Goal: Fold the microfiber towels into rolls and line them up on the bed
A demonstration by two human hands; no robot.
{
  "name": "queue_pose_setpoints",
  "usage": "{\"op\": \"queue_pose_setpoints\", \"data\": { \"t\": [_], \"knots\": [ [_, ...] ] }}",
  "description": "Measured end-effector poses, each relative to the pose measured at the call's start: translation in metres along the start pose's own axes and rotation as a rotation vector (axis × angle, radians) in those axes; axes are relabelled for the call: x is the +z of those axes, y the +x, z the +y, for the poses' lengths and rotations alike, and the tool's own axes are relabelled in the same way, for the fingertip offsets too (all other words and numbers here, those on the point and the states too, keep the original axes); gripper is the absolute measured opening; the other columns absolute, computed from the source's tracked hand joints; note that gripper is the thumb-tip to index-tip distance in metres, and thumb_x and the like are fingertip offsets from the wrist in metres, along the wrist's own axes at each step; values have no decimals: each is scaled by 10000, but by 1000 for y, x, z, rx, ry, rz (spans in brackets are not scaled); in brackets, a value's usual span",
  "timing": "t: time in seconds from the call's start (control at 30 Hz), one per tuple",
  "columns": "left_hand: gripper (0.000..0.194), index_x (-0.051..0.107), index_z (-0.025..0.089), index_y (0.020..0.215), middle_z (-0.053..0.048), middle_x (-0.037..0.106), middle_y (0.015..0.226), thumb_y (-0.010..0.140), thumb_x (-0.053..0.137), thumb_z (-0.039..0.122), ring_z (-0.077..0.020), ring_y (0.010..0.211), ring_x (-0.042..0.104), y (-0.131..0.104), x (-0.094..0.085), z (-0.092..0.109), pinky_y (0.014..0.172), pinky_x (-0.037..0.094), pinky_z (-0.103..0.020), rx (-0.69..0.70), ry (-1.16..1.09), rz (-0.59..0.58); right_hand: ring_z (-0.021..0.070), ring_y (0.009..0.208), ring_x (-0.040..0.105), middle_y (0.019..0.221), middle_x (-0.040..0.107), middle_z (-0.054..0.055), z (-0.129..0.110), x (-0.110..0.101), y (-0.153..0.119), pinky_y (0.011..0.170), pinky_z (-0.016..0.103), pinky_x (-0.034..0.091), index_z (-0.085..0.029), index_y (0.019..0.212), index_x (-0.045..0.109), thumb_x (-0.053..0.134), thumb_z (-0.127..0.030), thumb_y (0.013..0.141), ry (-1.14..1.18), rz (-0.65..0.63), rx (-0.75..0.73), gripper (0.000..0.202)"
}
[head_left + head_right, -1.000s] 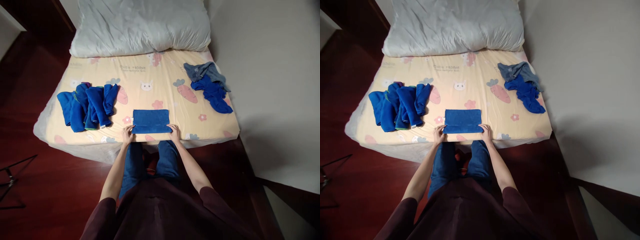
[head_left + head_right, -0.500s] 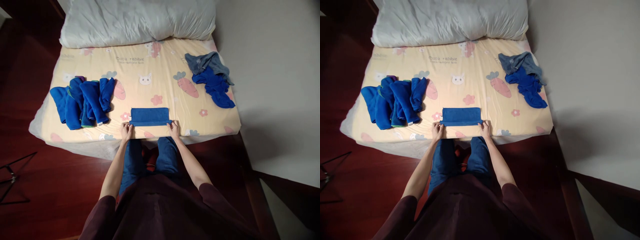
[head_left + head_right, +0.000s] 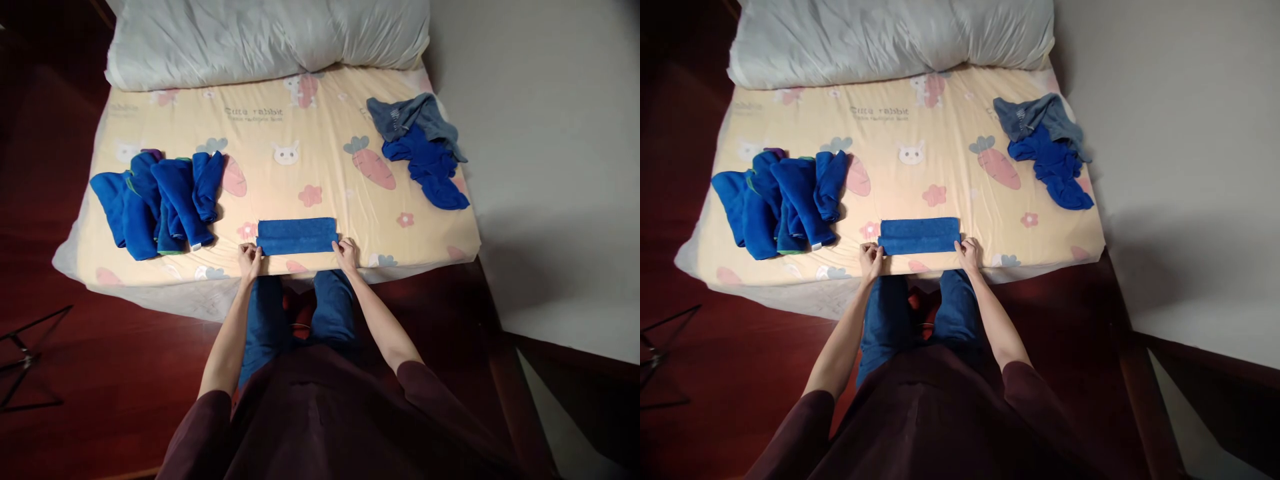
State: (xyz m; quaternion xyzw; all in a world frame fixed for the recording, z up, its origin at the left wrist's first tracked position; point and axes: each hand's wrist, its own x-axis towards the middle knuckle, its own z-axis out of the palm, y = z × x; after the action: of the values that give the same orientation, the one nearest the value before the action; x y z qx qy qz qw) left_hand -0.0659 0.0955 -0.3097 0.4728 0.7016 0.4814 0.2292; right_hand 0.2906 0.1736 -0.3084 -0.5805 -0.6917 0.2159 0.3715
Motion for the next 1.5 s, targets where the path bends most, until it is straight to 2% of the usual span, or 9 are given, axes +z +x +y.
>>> {"op": "queue_pose_setpoints", "data": {
  "t": [0.3,0.5,0.67,0.73,0.83,1.07,1.27,1.37,1.5],
  "knots": [
    [232,604,215,759,-82,541,1003,886,655,403,-227,989,593,-1,0,4,901,523,-369,38,42,31,195,767,541,791,557,37,3,4,-5,732,331,494,-248,651,483,584,-499,945,15,23,33,399],
    [175,625,211,852,-106,589,1076,864,669,380,-233,1026,620,0,0,8,904,539,-374,27,94,55,195,745,565,870,594,46,-5,5,-8,793,364,543,-234,913,576,629,-475,893,10,96,111,247],
    [234,643,219,1049,-135,649,1234,886,677,382,-252,1145,615,-1,-4,13,1000,510,-422,91,85,57,264,1140,607,1248,577,165,-17,3,-12,984,428,549,-215,1076,641,545,-388,971,-14,85,-20,224],
    [222,696,225,1048,-135,665,1304,920,648,401,-272,1220,585,-3,-5,14,1060,471,-472,112,83,8,278,1263,569,1323,558,165,-20,1,-13,1060,449,523,-222,1129,684,512,-343,995,-45,47,-51,249],
    [268,761,251,1092,-105,697,1319,955,594,409,-271,1196,579,-4,-5,13,1079,444,-507,100,91,-45,294,1334,525,1376,567,142,-20,-1,-12,1130,493,475,-251,1211,718,505,-296,1000,-66,-6,-68,304],
    [332,755,280,1199,-58,684,1369,980,552,427,-266,1095,565,-2,-8,17,1076,419,-510,123,106,-141,310,1305,548,1465,574,94,-19,-4,-14,1142,534,435,-288,1333,688,513,-272,982,-134,-42,-95,393],
    [544,664,253,1335,-74,632,1440,805,717,363,-302,1146,553,-2,-15,22,1094,395,-503,173,169,-241,344,1315,530,1535,544,81,-22,-14,-19,1137,567,381,-260,1513,522,558,-259,900,-201,-186,-171,614],
    [495,674,247,1310,-74,656,1406,822,668,331,-295,1123,566,-1,-12,19,1088,400,-495,149,167,-203,333,1314,530,1529,553,67,-22,-17,-17,1138,541,389,-251,1510,518,572,-207,835,-194,-202,-178,679],
    [351,706,246,1218,-80,688,1355,918,598,392,-282,1129,586,1,-9,16,1091,402,-491,127,121,-182,295,1293,556,1468,607,59,-22,-16,-11,1142,509,404,-250,1426,598,528,-149,858,-139,-156,-148,581]
  ]
}}
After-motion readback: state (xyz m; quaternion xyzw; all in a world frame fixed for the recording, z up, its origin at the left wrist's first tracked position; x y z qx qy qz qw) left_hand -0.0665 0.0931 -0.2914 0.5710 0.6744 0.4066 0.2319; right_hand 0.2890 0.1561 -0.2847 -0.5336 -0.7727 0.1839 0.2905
